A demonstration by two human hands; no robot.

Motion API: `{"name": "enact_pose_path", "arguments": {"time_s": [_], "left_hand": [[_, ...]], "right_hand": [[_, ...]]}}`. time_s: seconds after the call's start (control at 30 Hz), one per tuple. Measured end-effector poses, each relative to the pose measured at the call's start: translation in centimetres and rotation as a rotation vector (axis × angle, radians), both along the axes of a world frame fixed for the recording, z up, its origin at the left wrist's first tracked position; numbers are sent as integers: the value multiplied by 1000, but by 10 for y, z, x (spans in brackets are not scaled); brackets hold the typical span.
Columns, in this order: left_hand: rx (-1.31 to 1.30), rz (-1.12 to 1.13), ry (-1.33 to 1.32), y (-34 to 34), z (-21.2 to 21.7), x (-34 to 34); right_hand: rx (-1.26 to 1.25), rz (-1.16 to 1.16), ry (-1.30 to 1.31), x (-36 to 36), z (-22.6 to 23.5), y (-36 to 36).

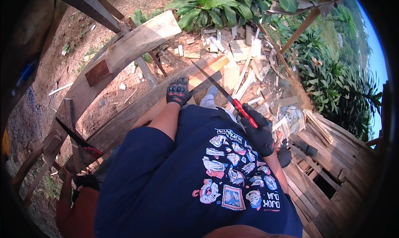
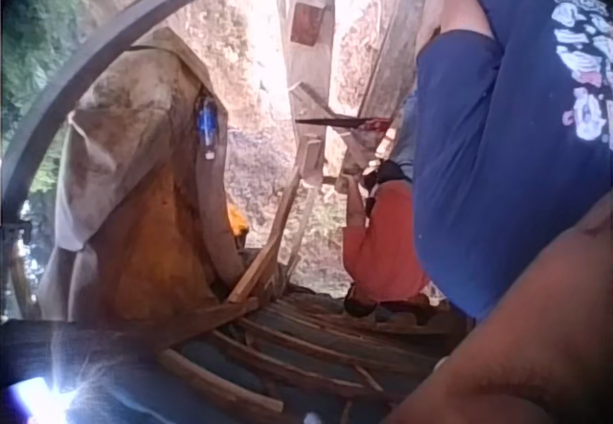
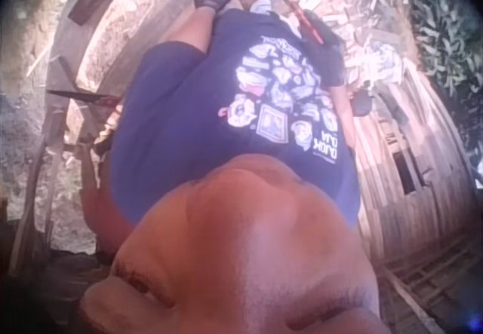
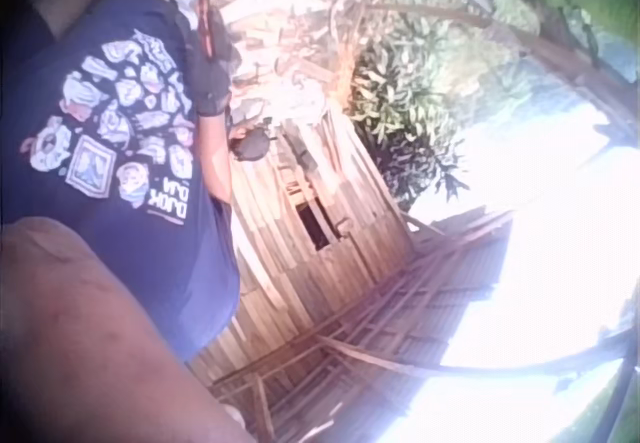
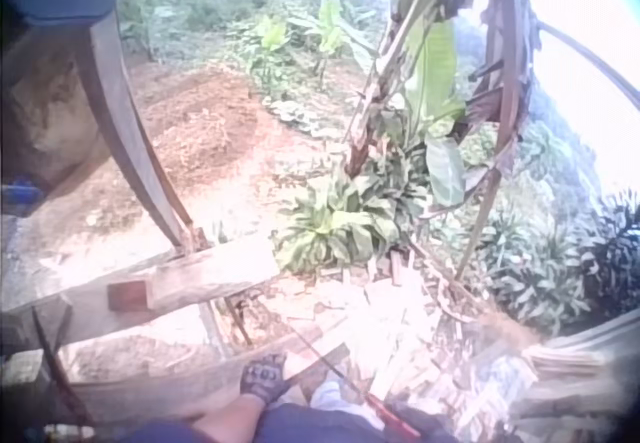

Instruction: The person uses a hand saw to cut a wooden plank placed on a makeshift wooden workbench. They hold the plank with one hand and saw with the other, producing sawdust as they cut through the wood.

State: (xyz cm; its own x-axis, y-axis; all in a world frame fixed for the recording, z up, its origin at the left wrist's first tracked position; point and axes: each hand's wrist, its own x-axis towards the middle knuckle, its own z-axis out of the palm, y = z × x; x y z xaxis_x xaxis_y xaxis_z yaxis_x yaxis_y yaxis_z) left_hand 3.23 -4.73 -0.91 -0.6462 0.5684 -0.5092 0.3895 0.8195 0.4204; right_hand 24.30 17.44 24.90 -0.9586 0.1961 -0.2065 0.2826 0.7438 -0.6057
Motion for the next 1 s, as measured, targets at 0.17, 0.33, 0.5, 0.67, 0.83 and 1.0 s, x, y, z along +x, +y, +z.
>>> {"name": "enact_pose_path", "arguments": {"time_s": [0.17, 0.33, 0.5, 0.67, 0.83, 1.0], "left_hand": [[-19, 26, -17, 5, 1, -2], [24, -1, 41, 25, -5, -3], [92, -13, 35, 27, -10, -6], [80, -61, 26, 27, -14, -2], [108, -58, 51, 24, -19, -1], [130, -57, 124, 21, -32, 6]], "right_hand": [[127, 116, 97, 5, -7, 18], [42, 18, -33, -16, 9, 19], [-216, -226, -274, -48, 33, -1], [-205, -226, -298, -59, 35, 7], [-211, -230, -255, -78, 40, 18], [-164, -103, -264, -70, 37, 22]]}}
